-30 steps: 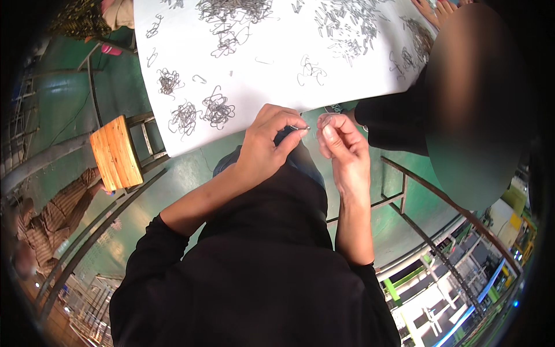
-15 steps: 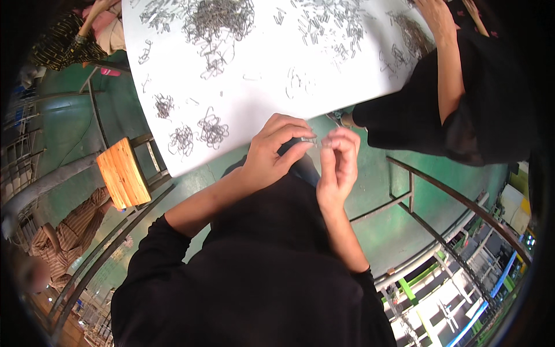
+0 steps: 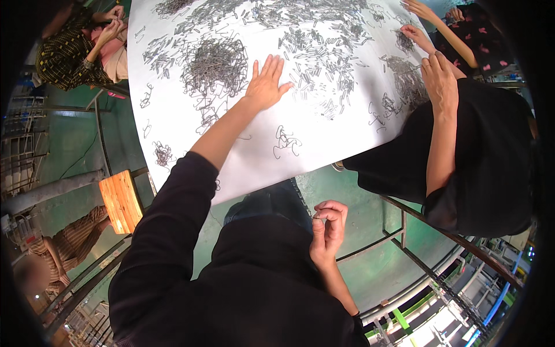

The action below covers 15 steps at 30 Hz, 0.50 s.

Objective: The person picks up small metal clips from a large white sheet on a table and places them into a nearby container. The task is performed by hand with repetitive pick-and-place motions.

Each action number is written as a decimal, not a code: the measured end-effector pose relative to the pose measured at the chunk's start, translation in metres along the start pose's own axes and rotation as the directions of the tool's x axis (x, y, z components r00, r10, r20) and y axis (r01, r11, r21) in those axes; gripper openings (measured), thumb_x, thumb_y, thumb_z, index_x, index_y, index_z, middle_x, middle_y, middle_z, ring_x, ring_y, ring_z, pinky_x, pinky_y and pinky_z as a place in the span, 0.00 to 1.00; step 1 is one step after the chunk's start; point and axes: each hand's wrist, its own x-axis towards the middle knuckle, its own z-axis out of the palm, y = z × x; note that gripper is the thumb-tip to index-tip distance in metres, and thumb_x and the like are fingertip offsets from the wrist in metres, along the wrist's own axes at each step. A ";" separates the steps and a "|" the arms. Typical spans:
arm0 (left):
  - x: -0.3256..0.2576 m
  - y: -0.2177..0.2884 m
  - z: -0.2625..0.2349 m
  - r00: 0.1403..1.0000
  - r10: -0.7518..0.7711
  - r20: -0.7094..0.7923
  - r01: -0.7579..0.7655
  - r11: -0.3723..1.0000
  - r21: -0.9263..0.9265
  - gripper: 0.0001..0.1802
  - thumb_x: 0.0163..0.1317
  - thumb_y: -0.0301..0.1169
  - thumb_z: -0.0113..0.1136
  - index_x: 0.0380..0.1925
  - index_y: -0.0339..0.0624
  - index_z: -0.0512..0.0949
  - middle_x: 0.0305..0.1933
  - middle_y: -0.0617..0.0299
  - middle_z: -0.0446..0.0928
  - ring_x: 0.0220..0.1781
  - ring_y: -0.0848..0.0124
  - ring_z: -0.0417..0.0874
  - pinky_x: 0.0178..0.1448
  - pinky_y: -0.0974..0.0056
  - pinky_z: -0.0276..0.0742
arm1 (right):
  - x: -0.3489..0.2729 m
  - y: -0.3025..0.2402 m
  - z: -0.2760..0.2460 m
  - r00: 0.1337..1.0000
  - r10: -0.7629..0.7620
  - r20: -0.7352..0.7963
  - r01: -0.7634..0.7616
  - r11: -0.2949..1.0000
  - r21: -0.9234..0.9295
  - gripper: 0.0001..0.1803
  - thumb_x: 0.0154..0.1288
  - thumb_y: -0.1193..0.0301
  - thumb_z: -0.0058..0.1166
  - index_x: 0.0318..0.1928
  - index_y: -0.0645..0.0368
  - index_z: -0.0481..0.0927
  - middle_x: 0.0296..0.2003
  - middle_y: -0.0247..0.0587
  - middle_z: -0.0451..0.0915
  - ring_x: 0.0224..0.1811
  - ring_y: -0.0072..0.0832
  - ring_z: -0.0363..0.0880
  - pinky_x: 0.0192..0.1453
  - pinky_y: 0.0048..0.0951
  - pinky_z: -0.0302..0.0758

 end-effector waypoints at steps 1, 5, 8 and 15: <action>-0.009 0.001 -0.003 0.995 0.104 -0.011 -0.104 0.994 0.018 0.38 0.71 0.55 0.36 0.72 0.43 0.50 0.77 0.54 0.47 0.79 0.59 0.41 0.77 0.42 0.32 | 0.001 0.001 -0.001 1.000 -0.010 0.013 0.010 1.000 -0.026 0.03 0.63 0.78 0.54 0.36 0.61 0.73 0.42 0.45 0.70 0.43 0.33 0.72 0.49 0.30 0.70; -0.062 0.004 -0.027 0.921 0.316 0.227 -0.326 0.945 0.007 0.36 0.71 0.54 0.37 0.72 0.49 0.51 0.78 0.57 0.44 0.79 0.60 0.39 0.76 0.39 0.31 | 0.006 0.005 -0.002 0.999 0.001 0.050 0.002 0.998 -0.060 0.04 0.62 0.79 0.54 0.36 0.62 0.73 0.41 0.46 0.71 0.43 0.34 0.72 0.49 0.30 0.71; -0.083 0.006 -0.040 0.965 0.255 -0.063 -0.262 0.946 -0.191 0.28 0.67 0.47 0.50 0.63 0.49 0.67 0.69 0.54 0.62 0.73 0.57 0.56 0.74 0.38 0.42 | 0.009 0.007 -0.002 0.996 -0.024 0.083 0.029 0.998 -0.059 0.03 0.62 0.79 0.54 0.36 0.62 0.74 0.41 0.46 0.71 0.42 0.34 0.72 0.48 0.30 0.71; -0.094 0.029 -0.041 0.910 -0.396 -0.120 0.348 0.889 -0.297 0.12 0.53 0.39 0.69 0.32 0.43 0.84 0.45 0.58 0.76 0.53 0.59 0.70 0.55 0.51 0.61 | 0.006 0.002 0.006 0.995 -0.034 0.097 0.042 0.996 -0.076 0.03 0.63 0.77 0.54 0.35 0.61 0.73 0.40 0.46 0.72 0.41 0.34 0.72 0.47 0.31 0.71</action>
